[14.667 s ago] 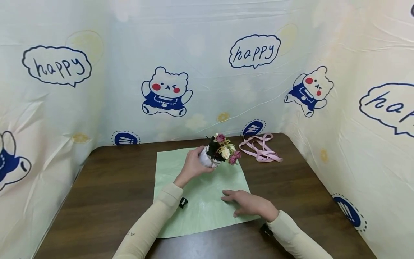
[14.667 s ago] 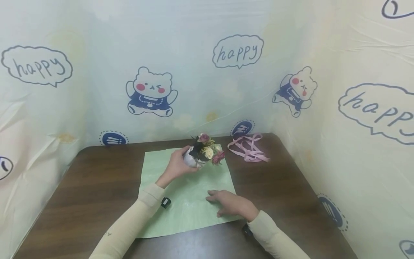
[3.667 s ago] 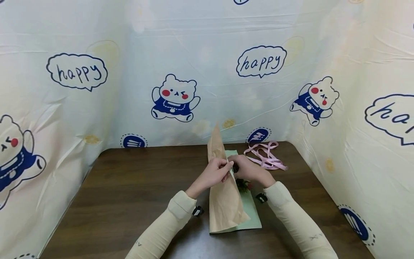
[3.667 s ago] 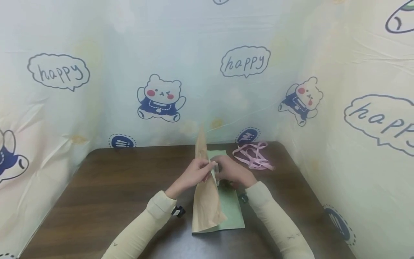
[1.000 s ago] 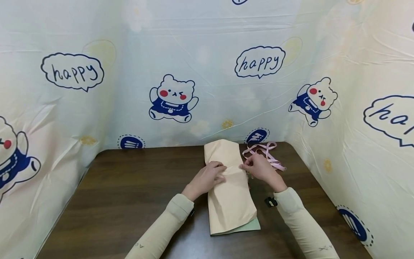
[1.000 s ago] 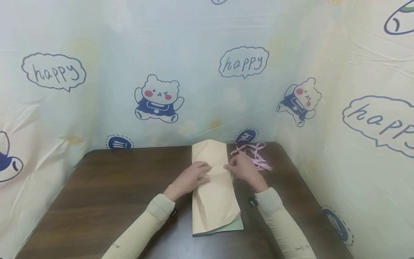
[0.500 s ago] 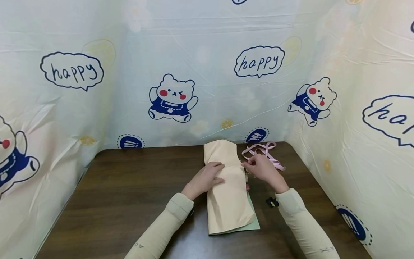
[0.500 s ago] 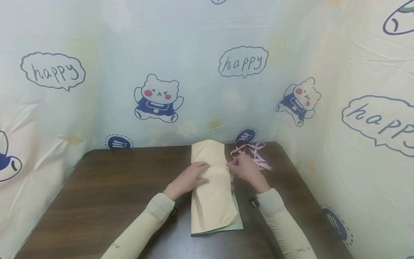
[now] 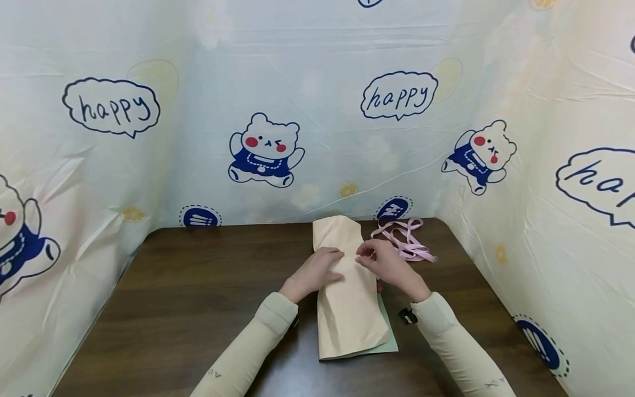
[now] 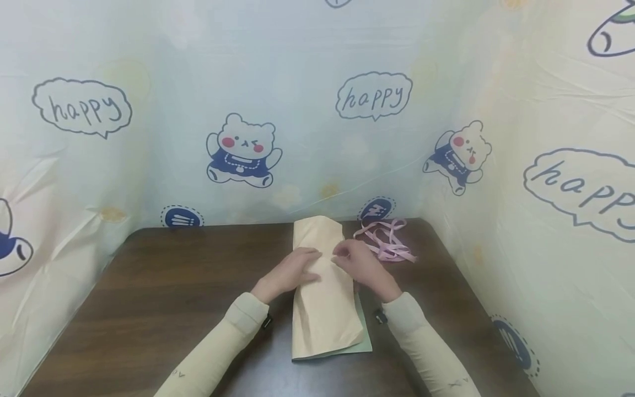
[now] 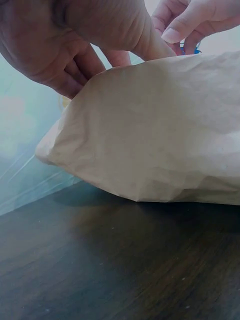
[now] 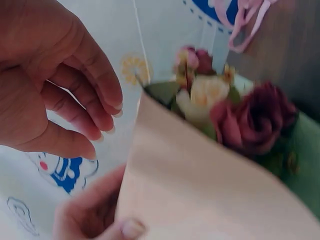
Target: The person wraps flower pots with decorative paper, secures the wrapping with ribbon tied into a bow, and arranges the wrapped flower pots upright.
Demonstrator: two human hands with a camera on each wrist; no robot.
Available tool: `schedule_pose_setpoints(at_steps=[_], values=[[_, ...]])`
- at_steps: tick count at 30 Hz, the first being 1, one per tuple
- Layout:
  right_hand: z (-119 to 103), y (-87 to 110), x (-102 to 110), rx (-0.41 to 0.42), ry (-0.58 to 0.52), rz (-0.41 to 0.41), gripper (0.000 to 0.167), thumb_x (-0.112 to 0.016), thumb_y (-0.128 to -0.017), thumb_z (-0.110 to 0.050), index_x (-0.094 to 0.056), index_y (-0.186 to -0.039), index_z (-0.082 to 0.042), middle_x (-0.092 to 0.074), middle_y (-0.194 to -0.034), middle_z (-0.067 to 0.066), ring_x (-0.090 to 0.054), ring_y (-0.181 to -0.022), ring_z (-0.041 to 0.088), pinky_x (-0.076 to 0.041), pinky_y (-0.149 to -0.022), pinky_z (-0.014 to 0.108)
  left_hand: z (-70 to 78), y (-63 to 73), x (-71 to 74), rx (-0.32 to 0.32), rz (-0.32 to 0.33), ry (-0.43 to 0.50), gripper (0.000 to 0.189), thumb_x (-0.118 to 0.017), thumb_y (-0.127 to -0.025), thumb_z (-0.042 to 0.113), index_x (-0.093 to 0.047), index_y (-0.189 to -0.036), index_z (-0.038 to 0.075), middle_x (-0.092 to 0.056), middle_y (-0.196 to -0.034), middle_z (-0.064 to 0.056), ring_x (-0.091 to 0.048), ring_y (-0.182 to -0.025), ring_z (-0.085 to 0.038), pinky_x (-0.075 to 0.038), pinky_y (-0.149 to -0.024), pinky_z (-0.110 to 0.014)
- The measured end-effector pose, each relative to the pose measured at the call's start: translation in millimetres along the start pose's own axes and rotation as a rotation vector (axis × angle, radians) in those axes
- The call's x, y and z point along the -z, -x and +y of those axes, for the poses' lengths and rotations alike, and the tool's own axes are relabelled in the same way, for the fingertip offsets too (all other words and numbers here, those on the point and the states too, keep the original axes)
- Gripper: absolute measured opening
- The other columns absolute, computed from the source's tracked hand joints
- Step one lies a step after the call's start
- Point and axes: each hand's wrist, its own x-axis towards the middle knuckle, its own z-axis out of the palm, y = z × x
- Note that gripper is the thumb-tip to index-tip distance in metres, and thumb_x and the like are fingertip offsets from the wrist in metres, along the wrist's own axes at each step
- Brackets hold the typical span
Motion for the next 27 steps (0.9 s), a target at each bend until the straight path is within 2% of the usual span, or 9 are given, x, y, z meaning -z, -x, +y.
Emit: schedule_pose_setpoints(at_steps=[4,9,15,19,22,24,25,27], values=[[-5,-1.7,-13,0.056,0.007,-0.004,0.009,-0.077,-0.089,-0.008,-0.074,-0.097,-0.005,-0.07,-0.092,0.004,-0.066,-0.084,0.016,-0.058,-0.076,0.033,-1.7,-3.5,0.6,-0.004,-0.008,0.006,0.054,-0.08,-0.089,0.027,-0.063,-0.132,-0.002,-0.064,-0.133,-0.018,-0.057,-0.126,-0.034,-0.045,-0.11,-0.043],[-5,-3.6,-27,0.148,0.079,-0.018,0.031,-0.083,-0.079,0.0,-0.072,-0.108,0.004,-0.071,-0.106,0.014,-0.067,-0.1,0.028,-0.055,-0.089,0.044,-4.5,-7.0,1.4,-0.021,-0.028,-0.02,0.051,-0.081,-0.089,0.029,-0.066,-0.13,0.003,-0.068,-0.127,-0.012,-0.06,-0.12,-0.03,-0.047,-0.106,-0.041],[-5,-4.0,-35,0.143,0.147,-0.056,0.049,-0.088,-0.073,-0.002,-0.068,-0.117,0.008,-0.071,-0.114,0.019,-0.066,-0.111,0.033,-0.052,-0.097,0.046,-7.0,-9.7,3.0,-0.03,-0.062,-0.011,0.056,-0.084,-0.086,0.028,-0.065,-0.131,0.001,-0.068,-0.126,-0.013,-0.061,-0.117,-0.031,-0.049,-0.102,-0.041],[-8,-3.6,-36,0.13,0.165,-0.064,0.048,-0.087,-0.073,-0.001,-0.068,-0.117,0.006,-0.071,-0.115,0.018,-0.066,-0.11,0.033,-0.052,-0.097,0.046,-8.5,-12.5,6.0,-0.035,-0.092,-0.004,0.06,-0.087,-0.083,0.03,-0.065,-0.131,0.001,-0.069,-0.126,-0.012,-0.062,-0.115,-0.03,-0.05,-0.099,-0.04],[-8,-4.1,-38,0.132,0.196,-0.083,0.04,-0.084,-0.075,0.001,-0.068,-0.112,0.002,-0.072,-0.111,0.014,-0.066,-0.105,0.03,-0.053,-0.093,0.045,-9.9,-14.4,9.4,-0.05,-0.096,0.016,0.057,-0.086,-0.082,0.027,-0.067,-0.129,0.001,-0.069,-0.124,-0.012,-0.062,-0.115,-0.029,-0.05,-0.099,-0.04],[-11,-2.9,-39,0.13,0.218,-0.097,0.038,-0.082,-0.078,0.002,-0.068,-0.113,0.002,-0.071,-0.114,0.015,-0.066,-0.108,0.032,-0.053,-0.094,0.045,-10.7,-15.2,12.0,-0.062,-0.095,0.049,0.049,-0.08,-0.085,0.022,-0.068,-0.127,-0.001,-0.07,-0.123,-0.014,-0.063,-0.115,-0.029,-0.05,-0.101,-0.04],[-12,-1.3,-39,0.127,0.226,-0.095,0.038,-0.081,-0.079,0.002,-0.068,-0.115,0.003,-0.071,-0.116,0.017,-0.065,-0.11,0.033,-0.053,-0.095,0.046,-11.1,-15.8,12.9,-0.057,-0.101,0.071,0.045,-0.076,-0.087,0.019,-0.067,-0.127,-0.002,-0.07,-0.123,-0.015,-0.063,-0.117,-0.029,-0.05,-0.101,-0.04],[-16,2.0,-41,0.125,0.254,-0.081,0.034,-0.08,-0.081,0.002,-0.069,-0.114,0.002,-0.07,-0.121,0.018,-0.064,-0.115,0.035,-0.053,-0.098,0.047,-11.8,-17.7,14.4,-0.032,-0.114,0.117,0.037,-0.064,-0.093,0.013,-0.068,-0.127,-0.001,-0.07,-0.122,-0.015,-0.065,-0.11,-0.028,-0.052,-0.098,-0.038]])
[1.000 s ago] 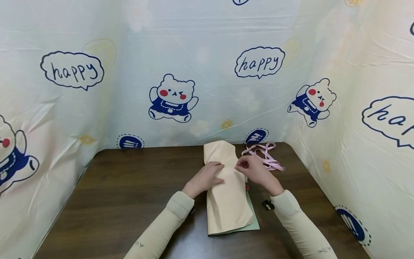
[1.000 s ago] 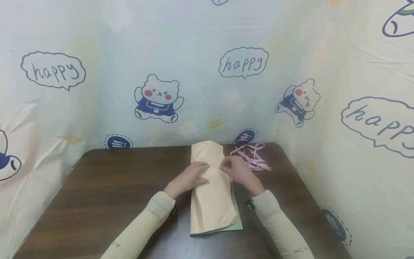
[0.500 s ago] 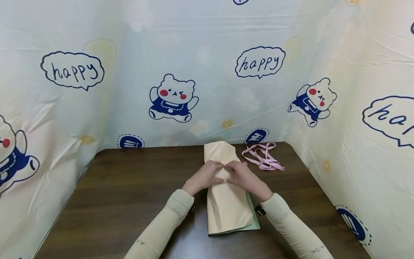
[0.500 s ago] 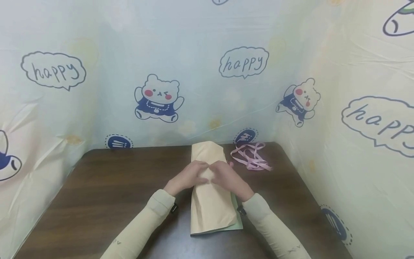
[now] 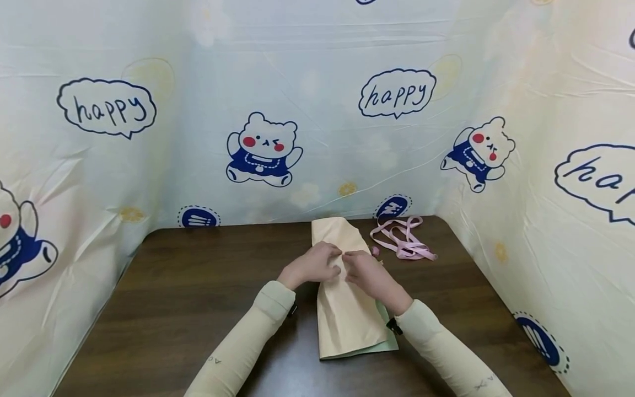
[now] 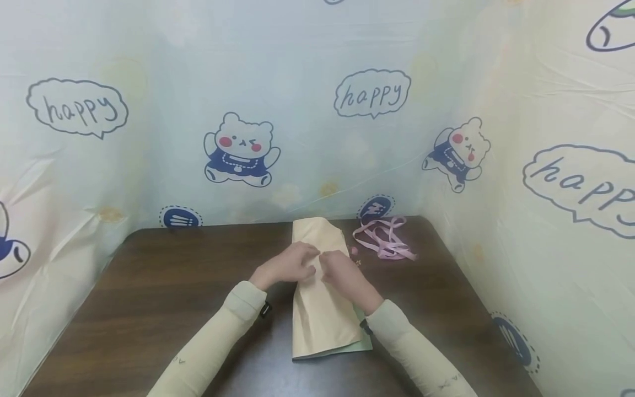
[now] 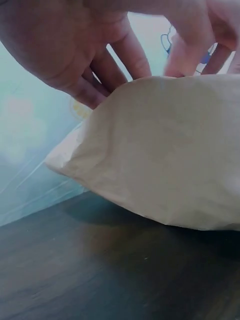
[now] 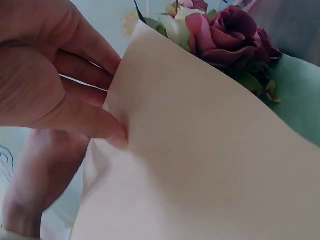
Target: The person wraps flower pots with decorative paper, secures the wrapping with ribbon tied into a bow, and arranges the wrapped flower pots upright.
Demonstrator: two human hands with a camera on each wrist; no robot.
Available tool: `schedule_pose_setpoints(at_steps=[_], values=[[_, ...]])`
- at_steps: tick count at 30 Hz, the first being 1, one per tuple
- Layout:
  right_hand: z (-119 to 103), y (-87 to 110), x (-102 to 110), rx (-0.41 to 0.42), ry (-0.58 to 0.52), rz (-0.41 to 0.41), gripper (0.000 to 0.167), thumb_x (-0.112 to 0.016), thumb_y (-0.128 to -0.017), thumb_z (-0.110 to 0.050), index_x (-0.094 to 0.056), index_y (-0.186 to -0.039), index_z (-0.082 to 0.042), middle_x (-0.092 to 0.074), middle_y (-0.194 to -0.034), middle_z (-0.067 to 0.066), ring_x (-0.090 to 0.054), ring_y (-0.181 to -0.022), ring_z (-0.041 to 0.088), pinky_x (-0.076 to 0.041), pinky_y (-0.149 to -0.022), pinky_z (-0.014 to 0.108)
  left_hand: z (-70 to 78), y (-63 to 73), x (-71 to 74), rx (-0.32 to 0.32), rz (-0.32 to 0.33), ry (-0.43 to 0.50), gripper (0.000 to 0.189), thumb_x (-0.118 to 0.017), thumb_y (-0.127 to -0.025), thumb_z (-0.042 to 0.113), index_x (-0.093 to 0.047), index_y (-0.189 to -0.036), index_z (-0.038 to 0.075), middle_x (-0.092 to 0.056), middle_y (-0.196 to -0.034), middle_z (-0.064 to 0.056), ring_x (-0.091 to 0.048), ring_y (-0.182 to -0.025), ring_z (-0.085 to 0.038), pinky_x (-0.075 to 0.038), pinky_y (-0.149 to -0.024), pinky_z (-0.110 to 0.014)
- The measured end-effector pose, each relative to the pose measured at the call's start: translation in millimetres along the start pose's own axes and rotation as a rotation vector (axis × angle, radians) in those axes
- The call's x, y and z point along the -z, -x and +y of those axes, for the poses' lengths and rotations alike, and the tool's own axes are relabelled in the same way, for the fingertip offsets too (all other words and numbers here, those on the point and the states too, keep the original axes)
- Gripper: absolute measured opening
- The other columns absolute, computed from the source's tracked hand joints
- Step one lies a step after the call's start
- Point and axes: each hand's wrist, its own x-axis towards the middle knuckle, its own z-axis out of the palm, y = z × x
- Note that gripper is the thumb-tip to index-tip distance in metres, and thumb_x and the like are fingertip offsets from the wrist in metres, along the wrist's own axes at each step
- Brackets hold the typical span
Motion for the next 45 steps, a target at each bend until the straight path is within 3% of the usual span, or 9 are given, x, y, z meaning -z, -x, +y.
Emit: schedule_pose_setpoints(at_steps=[4,10,14,18,23,27,31,36,45], values=[[-8,5.3,-5,0.031,0.092,0.082,0.021,-0.079,-0.08,0.005,-0.07,-0.095,-0.005,-0.071,-0.117,0.014,-0.065,-0.113,0.032,-0.057,-0.09,0.042,-1.1,-6.1,0.6,0.054,0.013,0.048,0.033,-0.047,-0.102,0.003,-0.07,-0.125,-0.001,-0.07,-0.123,-0.017,-0.068,-0.108,-0.027,-0.055,-0.095,-0.037],[-18,9.9,-12,0.066,0.118,0.212,0.026,-0.077,-0.074,0.013,-0.066,-0.086,-0.007,-0.061,-0.092,0.005,-0.061,-0.086,0.022,-0.053,-0.07,0.032,-3.0,-17.4,-2.0,0.034,0.07,-0.034,0.028,-0.049,-0.101,-0.002,-0.076,-0.109,0.001,-0.073,-0.105,-0.015,-0.068,-0.092,-0.024,-0.055,-0.084,-0.034],[-21,10.8,-12,0.067,0.089,0.213,0.024,-0.076,-0.074,0.014,-0.066,-0.083,-0.007,-0.057,-0.084,0.003,-0.057,-0.077,0.018,-0.049,-0.065,0.029,-0.8,-21.6,-1.5,0.029,0.064,-0.087,0.031,-0.049,-0.1,-0.004,-0.077,-0.092,0.004,-0.063,-0.075,-0.007,-0.051,-0.067,-0.016,-0.043,-0.067,-0.028],[-23,11.2,-9,0.028,0.042,0.172,0.016,-0.078,-0.078,0.008,-0.07,-0.085,-0.003,-0.06,-0.085,0.005,-0.061,-0.078,0.019,-0.053,-0.07,0.032,0.6,-22.0,-1.1,0.036,0.062,-0.111,0.034,-0.049,-0.098,-0.005,-0.071,-0.075,0.007,-0.042,-0.058,0.001,-0.035,-0.058,-0.013,-0.033,-0.06,-0.025],[-26,12.5,-4,-0.035,0.013,0.123,0.009,-0.08,-0.083,0.0,-0.072,-0.086,-0.002,-0.063,-0.088,0.007,-0.063,-0.081,0.02,-0.055,-0.075,0.036,2.0,-19.9,-0.1,0.032,0.078,-0.118,0.038,-0.052,-0.099,-0.004,-0.057,-0.063,0.007,-0.03,-0.056,0.004,-0.029,-0.057,-0.012,-0.03,-0.059,-0.025],[-28,15.0,-2,-0.054,0.028,0.098,0.009,-0.078,-0.085,-0.001,-0.07,-0.081,-0.003,-0.063,-0.091,0.008,-0.063,-0.082,0.019,-0.055,-0.071,0.034,4.8,-17.0,0.4,0.052,0.093,-0.156,0.042,-0.055,-0.101,0.001,-0.054,-0.06,0.01,-0.036,-0.056,0.003,-0.035,-0.058,-0.013,-0.035,-0.063,-0.027],[-30,17.8,0,-0.024,0.053,0.106,0.023,-0.078,-0.082,-0.001,-0.062,-0.067,-0.006,-0.064,-0.093,0.012,-0.063,-0.081,0.023,-0.055,-0.071,0.036,10.2,-13.5,1.8,0.121,0.115,-0.216,0.041,-0.061,-0.1,0.007,-0.056,-0.06,0.012,-0.048,-0.057,0.001,-0.046,-0.056,-0.013,-0.042,-0.061,-0.029],[-27,19.5,-1,0.011,0.078,0.112,0.04,-0.074,-0.085,-0.003,-0.048,-0.057,-0.012,-0.062,-0.095,0.016,-0.061,-0.081,0.023,-0.055,-0.07,0.037,16.1,-8.0,0.1,0.223,0.127,-0.214,0.043,-0.063,-0.101,0.012,-0.05,-0.06,0.013,-0.044,-0.054,-0.001,-0.044,-0.049,-0.012,-0.039,-0.052,-0.026],[-26,16.8,-4,-0.098,-0.084,0.102,0.033,-0.066,-0.096,-0.003,-0.056,-0.065,-0.006,-0.062,-0.107,0.024,-0.063,-0.101,0.034,-0.055,-0.088,0.046,27.3,2.8,-10.6,0.274,0.198,-0.33,0.033,-0.065,-0.1,0.013,-0.059,-0.067,0.009,-0.052,-0.059,-0.005,-0.059,-0.055,-0.022,-0.049,-0.051,-0.03]])
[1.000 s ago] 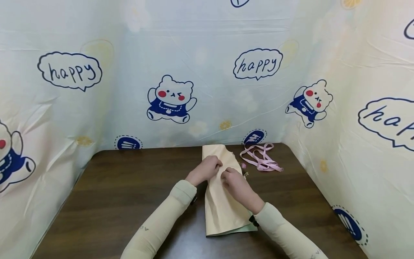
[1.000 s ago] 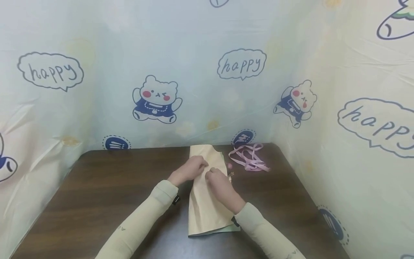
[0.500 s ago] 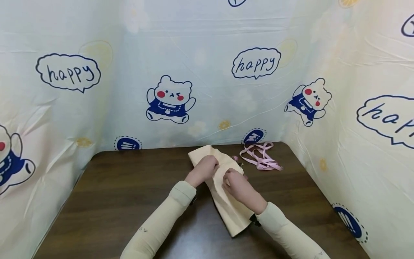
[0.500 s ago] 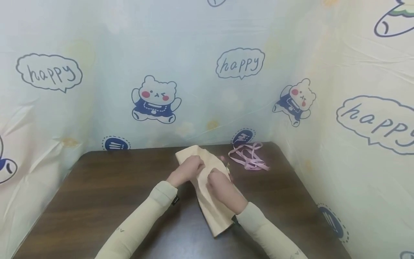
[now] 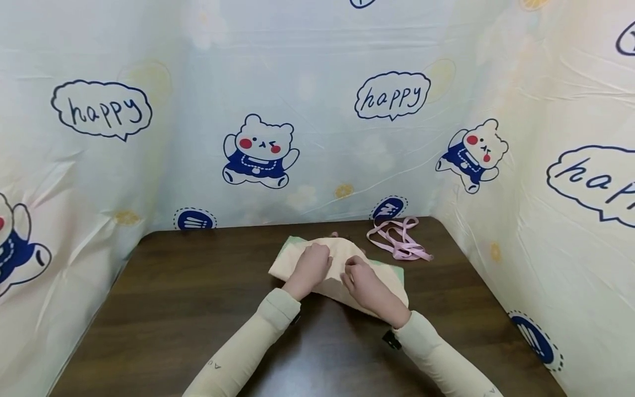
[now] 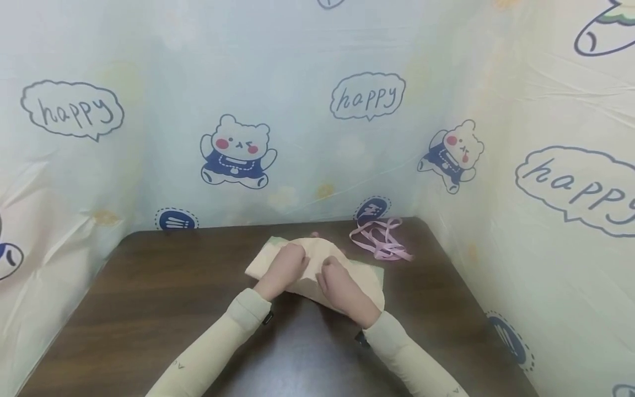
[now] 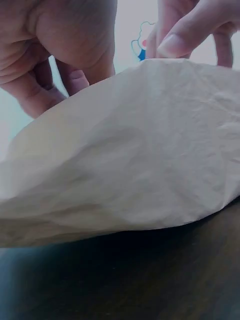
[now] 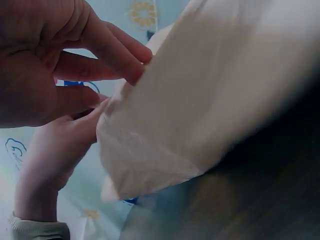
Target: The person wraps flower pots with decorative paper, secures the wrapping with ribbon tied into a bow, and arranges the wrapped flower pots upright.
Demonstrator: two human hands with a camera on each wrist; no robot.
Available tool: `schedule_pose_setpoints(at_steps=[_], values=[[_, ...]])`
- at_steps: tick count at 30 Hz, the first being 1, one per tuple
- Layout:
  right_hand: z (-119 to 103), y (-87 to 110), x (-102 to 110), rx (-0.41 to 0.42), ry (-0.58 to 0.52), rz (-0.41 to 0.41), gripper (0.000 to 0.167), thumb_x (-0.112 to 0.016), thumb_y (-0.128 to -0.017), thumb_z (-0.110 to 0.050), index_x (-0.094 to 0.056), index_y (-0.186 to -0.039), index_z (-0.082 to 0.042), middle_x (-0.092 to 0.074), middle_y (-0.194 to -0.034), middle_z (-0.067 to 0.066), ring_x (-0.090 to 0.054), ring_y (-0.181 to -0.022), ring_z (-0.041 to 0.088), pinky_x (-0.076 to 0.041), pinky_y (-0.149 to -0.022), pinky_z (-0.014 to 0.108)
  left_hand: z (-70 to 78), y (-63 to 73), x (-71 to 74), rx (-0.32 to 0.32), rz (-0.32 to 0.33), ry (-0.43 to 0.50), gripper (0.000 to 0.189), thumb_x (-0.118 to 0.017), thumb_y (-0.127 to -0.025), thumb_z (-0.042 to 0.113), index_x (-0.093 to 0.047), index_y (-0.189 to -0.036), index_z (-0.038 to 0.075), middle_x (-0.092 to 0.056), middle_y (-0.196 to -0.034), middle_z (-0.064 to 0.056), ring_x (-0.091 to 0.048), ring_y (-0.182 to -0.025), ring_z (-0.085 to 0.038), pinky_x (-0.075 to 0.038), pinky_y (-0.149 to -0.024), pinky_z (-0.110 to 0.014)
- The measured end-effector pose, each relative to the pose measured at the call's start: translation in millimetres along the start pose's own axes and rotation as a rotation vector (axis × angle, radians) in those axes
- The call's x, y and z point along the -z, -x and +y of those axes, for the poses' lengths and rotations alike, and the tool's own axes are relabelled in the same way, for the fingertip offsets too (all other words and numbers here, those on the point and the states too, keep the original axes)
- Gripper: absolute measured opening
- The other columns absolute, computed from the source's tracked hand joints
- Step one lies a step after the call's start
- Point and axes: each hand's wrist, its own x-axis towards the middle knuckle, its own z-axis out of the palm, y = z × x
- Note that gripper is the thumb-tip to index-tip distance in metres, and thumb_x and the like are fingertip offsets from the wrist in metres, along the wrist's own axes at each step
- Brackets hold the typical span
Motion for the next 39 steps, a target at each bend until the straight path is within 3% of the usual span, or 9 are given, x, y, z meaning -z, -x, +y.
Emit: schedule_pose_setpoints(at_steps=[4,7,10,12,17,23,33,36,39], values=[[1,-0.9,-2,-0.036,-0.007,0.018,0.029,-0.064,-0.097,-0.004,-0.059,-0.069,-0.005,-0.065,-0.108,0.026,-0.067,-0.103,0.037,-0.055,-0.088,0.048,2.1,4.8,-3.0,0.013,0.036,0.004,0.036,-0.065,-0.099,0.013,-0.058,-0.064,0.01,-0.053,-0.059,-0.005,-0.06,-0.057,-0.023,-0.051,-0.052,-0.032],[2,-0.2,-3,-0.067,-0.007,0.016,0.031,-0.063,-0.098,-0.006,-0.058,-0.068,-0.008,-0.066,-0.088,0.017,-0.067,-0.08,0.03,-0.056,-0.072,0.041,4.0,8.7,-6.2,0.019,0.067,0.021,0.035,-0.064,-0.1,0.013,-0.061,-0.066,0.008,-0.055,-0.063,-0.007,-0.062,-0.062,-0.024,-0.054,-0.057,-0.034],[1,0.6,-5,-0.106,-0.009,0.003,0.038,-0.062,-0.1,-0.011,-0.052,-0.063,-0.011,-0.053,-0.068,0.005,-0.052,-0.057,0.018,-0.044,-0.053,0.032,6.8,12.0,-9.2,0.026,0.101,0.049,0.029,-0.064,-0.1,0.013,-0.065,-0.072,0.005,-0.057,-0.072,-0.009,-0.062,-0.066,-0.025,-0.056,-0.062,-0.037],[1,1.2,-5,-0.132,-0.014,0.002,0.04,-0.062,-0.101,-0.014,-0.049,-0.062,-0.012,-0.046,-0.062,0.0,-0.044,-0.052,0.014,-0.037,-0.049,0.029,9.6,13.4,-10.5,0.023,0.118,0.071,0.026,-0.063,-0.101,0.012,-0.068,-0.077,0.003,-0.058,-0.077,-0.011,-0.061,-0.067,-0.025,-0.056,-0.063,-0.037],[-1,2.7,-9,-0.182,0.0,0.031,0.042,-0.063,-0.1,-0.022,-0.049,-0.062,-0.012,-0.043,-0.054,0.0,-0.043,-0.048,0.015,-0.035,-0.047,0.03,12.6,13.2,-14.2,0.019,0.133,0.083,0.026,-0.061,-0.101,0.01,-0.072,-0.08,0.002,-0.06,-0.082,-0.011,-0.063,-0.065,-0.023,-0.056,-0.058,-0.034],[-2,3.8,-13,-0.276,0.008,-0.009,0.05,-0.06,-0.102,-0.035,-0.049,-0.059,-0.012,-0.044,-0.053,0.0,-0.044,-0.046,0.017,-0.037,-0.047,0.032,4.3,15.4,-18.6,0.044,0.139,0.146,0.028,-0.061,-0.101,0.01,-0.071,-0.075,0.004,-0.061,-0.079,-0.01,-0.064,-0.063,-0.024,-0.055,-0.057,-0.035],[-2,0.5,-15,-0.26,0.019,-0.035,0.051,-0.057,-0.104,-0.039,-0.049,-0.06,-0.013,-0.044,-0.054,0.0,-0.045,-0.047,0.017,-0.038,-0.047,0.033,-9.1,22.4,-19.3,0.038,0.097,0.253,0.049,-0.056,-0.104,0.01,-0.047,-0.055,0.014,-0.037,-0.052,0.004,-0.035,-0.046,-0.008,-0.034,-0.048,-0.023],[1,-0.5,-14,-0.262,-0.016,-0.083,0.047,-0.055,-0.105,-0.039,-0.052,-0.067,-0.011,-0.046,-0.057,0.001,-0.046,-0.049,0.016,-0.039,-0.049,0.032,-6.5,27.4,-18.7,0.029,0.11,0.203,0.049,-0.054,-0.104,0.01,-0.048,-0.056,0.015,-0.041,-0.05,0.002,-0.043,-0.045,-0.011,-0.038,-0.047,-0.026],[4,-1.9,-12,-0.235,-0.043,-0.126,0.04,-0.054,-0.106,-0.037,-0.053,-0.076,-0.01,-0.048,-0.061,0.001,-0.047,-0.052,0.015,-0.041,-0.052,0.03,-2.2,34.0,-19.1,0.008,0.144,0.077,0.046,-0.055,-0.103,0.008,-0.051,-0.058,0.012,-0.049,-0.052,-0.003,-0.055,-0.049,-0.018,-0.045,-0.047,-0.03]])
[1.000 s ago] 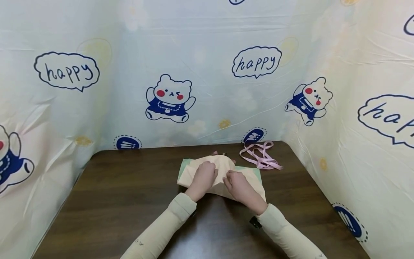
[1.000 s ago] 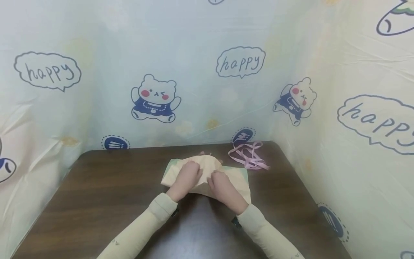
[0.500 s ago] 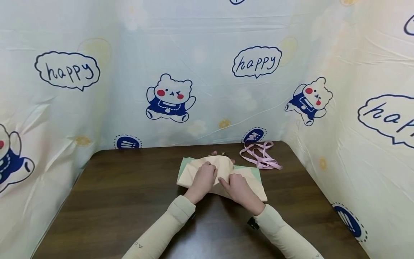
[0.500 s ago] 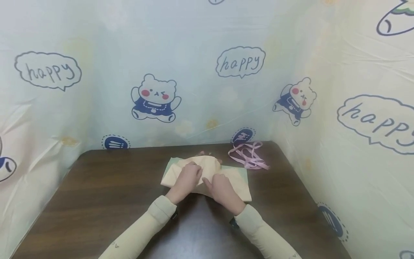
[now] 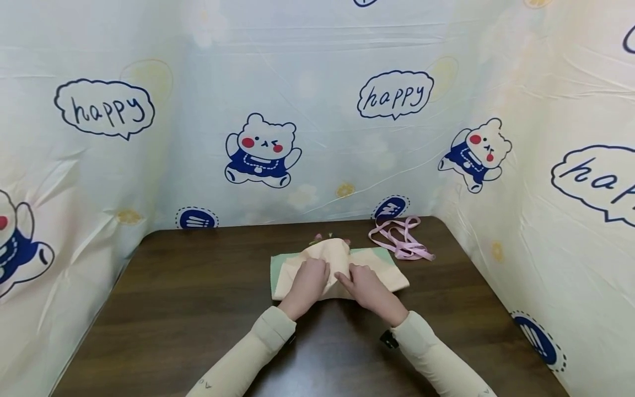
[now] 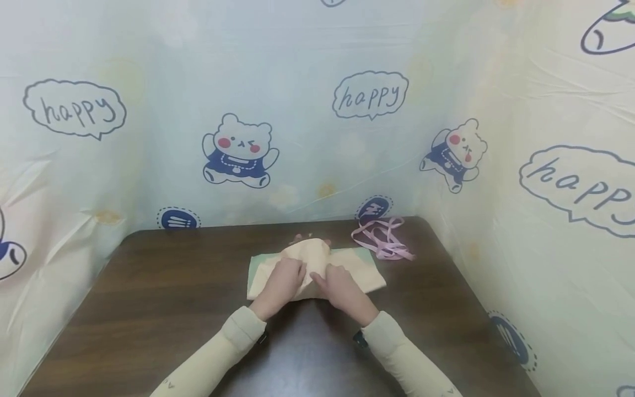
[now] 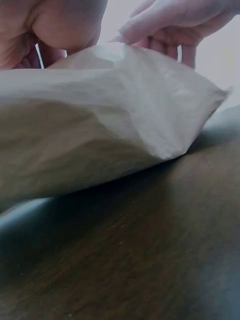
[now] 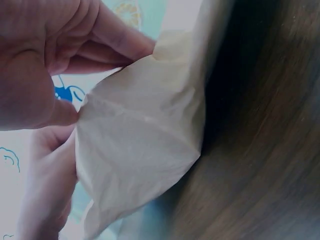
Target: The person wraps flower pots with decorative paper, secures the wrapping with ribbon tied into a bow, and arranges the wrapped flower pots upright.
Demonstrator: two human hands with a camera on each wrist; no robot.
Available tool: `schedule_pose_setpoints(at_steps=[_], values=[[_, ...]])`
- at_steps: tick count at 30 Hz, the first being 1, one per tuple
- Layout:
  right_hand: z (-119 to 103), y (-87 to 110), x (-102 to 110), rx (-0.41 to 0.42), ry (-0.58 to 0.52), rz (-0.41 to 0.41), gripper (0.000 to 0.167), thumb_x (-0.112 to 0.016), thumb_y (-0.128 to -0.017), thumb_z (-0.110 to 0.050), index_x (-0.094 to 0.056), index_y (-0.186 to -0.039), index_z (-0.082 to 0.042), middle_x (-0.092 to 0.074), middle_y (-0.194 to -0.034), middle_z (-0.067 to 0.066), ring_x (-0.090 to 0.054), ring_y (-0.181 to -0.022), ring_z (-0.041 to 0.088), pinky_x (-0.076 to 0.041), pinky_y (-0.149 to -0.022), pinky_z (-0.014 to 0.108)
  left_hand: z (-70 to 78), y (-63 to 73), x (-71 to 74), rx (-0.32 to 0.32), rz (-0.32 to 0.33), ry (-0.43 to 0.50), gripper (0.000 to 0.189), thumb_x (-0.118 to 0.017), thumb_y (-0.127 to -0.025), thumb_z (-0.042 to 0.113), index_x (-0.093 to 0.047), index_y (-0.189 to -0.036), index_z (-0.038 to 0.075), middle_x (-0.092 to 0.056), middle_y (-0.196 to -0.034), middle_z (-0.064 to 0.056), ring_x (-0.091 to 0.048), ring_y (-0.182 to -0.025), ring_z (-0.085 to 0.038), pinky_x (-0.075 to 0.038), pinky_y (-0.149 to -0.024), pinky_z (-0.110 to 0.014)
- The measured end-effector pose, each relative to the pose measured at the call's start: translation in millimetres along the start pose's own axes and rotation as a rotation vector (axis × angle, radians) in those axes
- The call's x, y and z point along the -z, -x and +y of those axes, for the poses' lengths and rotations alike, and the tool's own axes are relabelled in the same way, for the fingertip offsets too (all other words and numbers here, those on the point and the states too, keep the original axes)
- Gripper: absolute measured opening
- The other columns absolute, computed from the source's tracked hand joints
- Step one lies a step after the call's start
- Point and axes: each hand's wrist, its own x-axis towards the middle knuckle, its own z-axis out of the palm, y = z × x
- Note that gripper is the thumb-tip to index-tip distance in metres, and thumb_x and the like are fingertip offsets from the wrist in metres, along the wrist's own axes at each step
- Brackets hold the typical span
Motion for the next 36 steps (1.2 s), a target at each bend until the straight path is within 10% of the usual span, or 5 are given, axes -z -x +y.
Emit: schedule_pose_setpoints(at_steps=[8,36], values=[[3,-2.5,4,0.056,-0.002,-0.044,0.031,-0.053,-0.107,-0.033,-0.056,-0.087,-0.01,-0.048,-0.065,0.001,-0.049,-0.058,0.015,-0.044,-0.06,0.033,12.4,13.6,2.7,-0.075,0.033,-0.296,0.029,-0.067,-0.092,0.001,-0.06,-0.065,0.009,-0.057,-0.064,-0.007,-0.064,-0.058,-0.022,-0.052,-0.047,-0.027],[0,-2.1,3,-0.091,0.101,0.033,0.059,-0.05,-0.103,-0.053,-0.053,-0.062,-0.011,-0.05,-0.059,0.005,-0.049,-0.054,0.021,-0.041,-0.053,0.038,12.3,8.6,-6.9,0.04,0.031,-0.076,0.03,-0.055,-0.102,0.005,-0.061,-0.073,0.002,-0.059,-0.064,-0.01,-0.067,-0.058,-0.029,-0.053,-0.046,-0.034]])
